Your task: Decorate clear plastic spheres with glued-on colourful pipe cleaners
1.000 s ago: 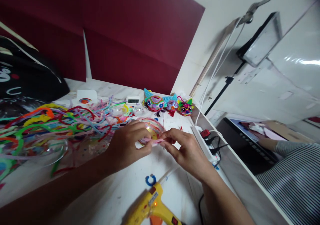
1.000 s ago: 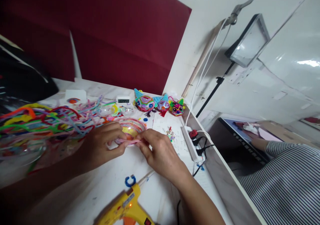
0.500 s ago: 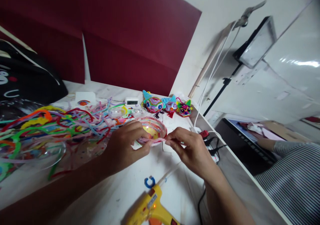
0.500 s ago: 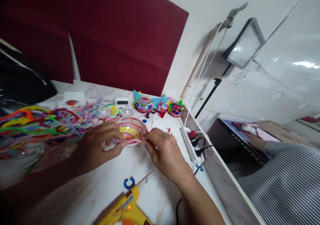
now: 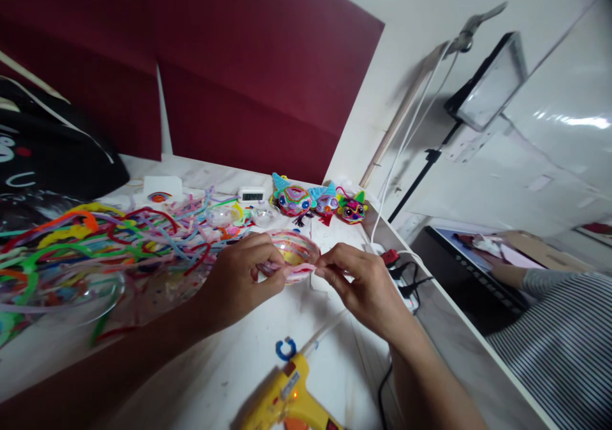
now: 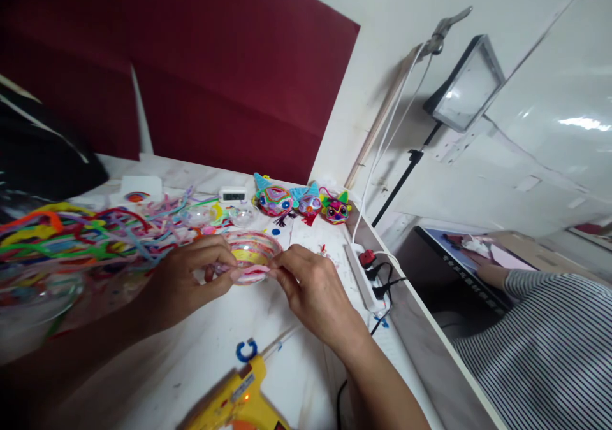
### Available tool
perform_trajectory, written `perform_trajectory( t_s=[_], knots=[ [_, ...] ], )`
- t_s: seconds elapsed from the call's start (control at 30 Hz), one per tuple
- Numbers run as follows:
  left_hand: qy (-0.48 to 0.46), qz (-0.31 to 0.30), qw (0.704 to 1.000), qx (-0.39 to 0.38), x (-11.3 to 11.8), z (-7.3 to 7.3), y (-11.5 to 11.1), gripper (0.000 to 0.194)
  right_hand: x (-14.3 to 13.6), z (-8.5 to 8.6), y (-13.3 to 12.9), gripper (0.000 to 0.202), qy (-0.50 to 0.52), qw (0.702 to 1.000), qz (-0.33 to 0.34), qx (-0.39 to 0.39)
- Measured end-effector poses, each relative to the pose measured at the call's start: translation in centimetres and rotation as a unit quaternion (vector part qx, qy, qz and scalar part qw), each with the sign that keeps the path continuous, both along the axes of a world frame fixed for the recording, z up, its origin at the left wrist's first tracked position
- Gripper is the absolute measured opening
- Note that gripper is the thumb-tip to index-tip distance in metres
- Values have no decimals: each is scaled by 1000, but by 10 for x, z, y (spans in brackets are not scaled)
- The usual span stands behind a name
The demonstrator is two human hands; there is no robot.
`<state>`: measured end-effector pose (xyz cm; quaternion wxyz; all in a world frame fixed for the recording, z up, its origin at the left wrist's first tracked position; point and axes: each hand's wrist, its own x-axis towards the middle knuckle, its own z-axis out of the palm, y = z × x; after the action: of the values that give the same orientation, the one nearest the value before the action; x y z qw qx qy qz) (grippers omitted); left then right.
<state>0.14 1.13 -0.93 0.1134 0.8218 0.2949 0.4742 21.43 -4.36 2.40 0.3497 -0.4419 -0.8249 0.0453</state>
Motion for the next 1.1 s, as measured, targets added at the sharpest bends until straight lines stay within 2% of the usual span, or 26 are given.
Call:
perform_trajectory(
  t_s=[0.2,0.43,0.87,1.1],
  knots=[
    [2,8,1000,26,1,3,-1,16,-5,1,-9,6,-13,1000,-12,-14],
    [14,39,996,83,1,2,-2,15,-22,-6,-16,13,-101,992,-31,70],
    [-10,45,998,52,3,1,-4,18,-41,-26,-9,28,-110,979,20,171],
    [-5,52,997,49,2,-3,-1,16,-37,-27,-10,21,-87,990,2,112]
  ],
)
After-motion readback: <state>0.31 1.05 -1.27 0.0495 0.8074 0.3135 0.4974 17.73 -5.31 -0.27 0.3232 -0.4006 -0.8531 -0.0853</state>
